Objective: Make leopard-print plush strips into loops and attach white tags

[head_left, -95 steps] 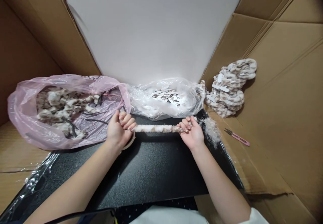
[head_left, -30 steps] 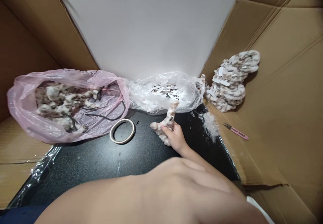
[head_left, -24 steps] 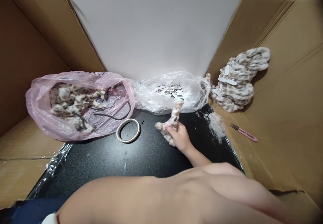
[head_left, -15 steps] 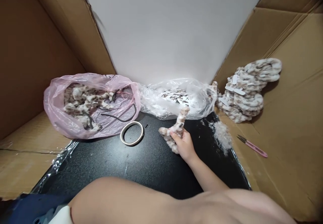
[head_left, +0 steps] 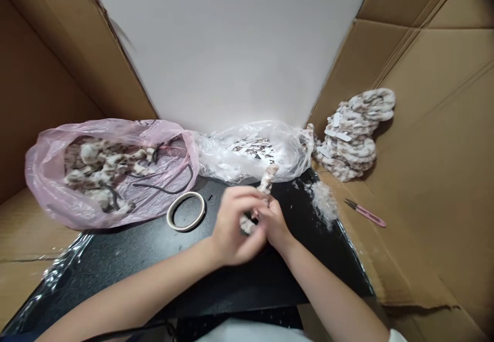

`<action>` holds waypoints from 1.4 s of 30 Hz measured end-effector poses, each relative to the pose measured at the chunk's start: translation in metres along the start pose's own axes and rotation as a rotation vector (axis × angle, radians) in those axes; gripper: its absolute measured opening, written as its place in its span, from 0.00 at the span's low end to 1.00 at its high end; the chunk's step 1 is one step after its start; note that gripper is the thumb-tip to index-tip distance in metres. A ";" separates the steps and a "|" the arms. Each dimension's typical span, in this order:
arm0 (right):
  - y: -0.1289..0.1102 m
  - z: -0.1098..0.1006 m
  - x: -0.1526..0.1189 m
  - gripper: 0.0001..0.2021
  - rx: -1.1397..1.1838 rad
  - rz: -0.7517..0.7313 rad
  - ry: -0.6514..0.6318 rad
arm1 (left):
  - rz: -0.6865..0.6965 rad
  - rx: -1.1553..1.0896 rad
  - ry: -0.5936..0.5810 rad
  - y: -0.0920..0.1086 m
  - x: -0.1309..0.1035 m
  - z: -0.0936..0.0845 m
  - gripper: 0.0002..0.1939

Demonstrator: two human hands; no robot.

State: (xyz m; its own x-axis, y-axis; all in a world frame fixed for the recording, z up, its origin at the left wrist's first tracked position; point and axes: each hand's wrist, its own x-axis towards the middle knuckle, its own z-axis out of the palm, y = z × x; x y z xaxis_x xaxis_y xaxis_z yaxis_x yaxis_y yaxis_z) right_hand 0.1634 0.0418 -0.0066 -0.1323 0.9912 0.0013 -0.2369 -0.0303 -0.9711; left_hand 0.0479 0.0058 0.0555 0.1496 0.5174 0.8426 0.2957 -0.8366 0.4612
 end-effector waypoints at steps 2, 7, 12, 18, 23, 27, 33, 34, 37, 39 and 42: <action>-0.003 0.002 -0.001 0.17 0.085 0.022 -0.014 | -0.275 0.081 0.054 -0.030 -0.014 -0.004 0.22; -0.005 0.006 -0.006 0.17 0.108 0.057 -0.140 | -0.843 -0.425 -0.460 -0.056 -0.039 -0.016 0.13; -0.014 0.001 -0.004 0.17 0.172 0.029 0.025 | -1.122 -0.685 -0.115 -0.055 -0.041 -0.016 0.20; -0.037 -0.023 0.012 0.16 0.350 -0.060 0.195 | -1.243 -1.151 0.237 -0.067 -0.028 -0.029 0.25; -0.043 -0.040 0.019 0.17 0.318 -0.122 0.213 | -1.180 -1.283 0.468 -0.076 -0.014 -0.050 0.26; -0.038 -0.035 0.016 0.16 0.365 -0.047 0.144 | -1.137 -1.290 0.524 -0.080 -0.009 -0.061 0.26; -0.023 -0.016 0.008 0.20 0.300 0.174 -0.090 | -1.201 -1.231 0.265 -0.083 -0.012 -0.057 0.12; -0.018 -0.012 0.006 0.20 0.248 0.216 -0.122 | -1.202 -1.206 0.221 -0.083 -0.013 -0.055 0.08; -0.004 -0.004 0.004 0.20 0.051 0.216 -0.113 | -1.203 -1.124 0.103 -0.082 -0.018 -0.050 0.09; 0.003 -0.002 0.003 0.18 -0.103 0.112 -0.070 | -1.207 -1.068 0.020 -0.080 -0.020 -0.047 0.10; 0.006 -0.004 0.003 0.12 -0.294 -0.055 -0.012 | -1.243 -1.041 -0.100 -0.077 -0.023 -0.044 0.08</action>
State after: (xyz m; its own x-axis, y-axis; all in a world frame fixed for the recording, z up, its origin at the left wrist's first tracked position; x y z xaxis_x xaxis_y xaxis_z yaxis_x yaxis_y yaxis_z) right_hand 0.1651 0.0453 -0.0131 -0.1384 0.9888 0.0566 0.0444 0.0633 -0.9970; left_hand -0.0193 0.0502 0.0131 0.3880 0.9050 -0.1745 -0.4511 0.3516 0.8203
